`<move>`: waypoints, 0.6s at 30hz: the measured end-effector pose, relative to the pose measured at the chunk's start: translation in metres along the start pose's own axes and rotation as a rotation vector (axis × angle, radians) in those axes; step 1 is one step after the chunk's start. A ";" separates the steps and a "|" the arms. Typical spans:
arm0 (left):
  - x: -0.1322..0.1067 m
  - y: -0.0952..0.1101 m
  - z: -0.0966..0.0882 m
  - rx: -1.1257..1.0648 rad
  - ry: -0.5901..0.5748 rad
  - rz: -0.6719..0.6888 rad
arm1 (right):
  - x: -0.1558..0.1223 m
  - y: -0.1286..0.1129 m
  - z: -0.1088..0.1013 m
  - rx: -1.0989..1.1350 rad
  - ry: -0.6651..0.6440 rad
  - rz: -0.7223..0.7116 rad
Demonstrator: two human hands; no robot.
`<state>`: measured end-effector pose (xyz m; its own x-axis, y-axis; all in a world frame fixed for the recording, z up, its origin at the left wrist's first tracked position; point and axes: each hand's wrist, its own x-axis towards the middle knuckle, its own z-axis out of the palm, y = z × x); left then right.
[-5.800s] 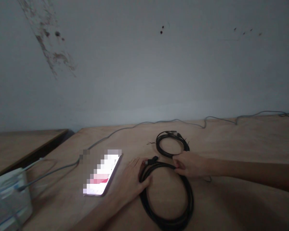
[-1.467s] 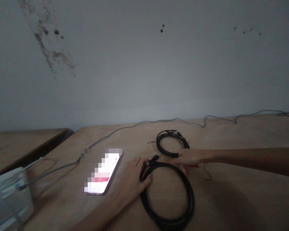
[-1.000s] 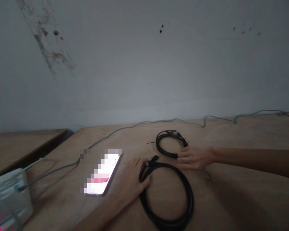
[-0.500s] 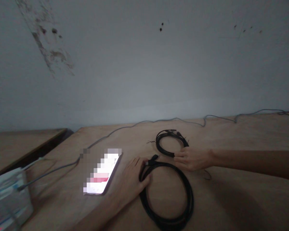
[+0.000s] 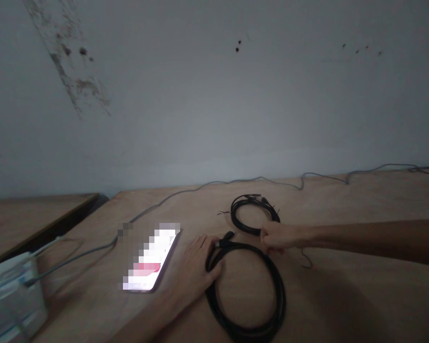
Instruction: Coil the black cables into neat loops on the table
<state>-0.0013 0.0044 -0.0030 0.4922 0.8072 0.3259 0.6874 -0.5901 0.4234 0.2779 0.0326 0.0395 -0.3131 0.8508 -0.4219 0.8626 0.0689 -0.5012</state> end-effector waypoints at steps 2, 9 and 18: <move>0.000 0.000 0.000 -0.009 0.006 0.008 | 0.002 -0.001 -0.001 0.100 -0.047 0.080; 0.000 0.002 -0.002 0.014 -0.006 0.007 | -0.004 -0.005 -0.002 0.212 -0.058 0.153; 0.000 0.005 -0.004 0.037 -0.006 -0.020 | -0.016 0.009 -0.005 -0.074 0.207 -0.020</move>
<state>0.0000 0.0016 0.0021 0.4814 0.8187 0.3129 0.7163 -0.5733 0.3979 0.2924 0.0218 0.0457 -0.2484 0.9373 -0.2445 0.8862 0.1180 -0.4480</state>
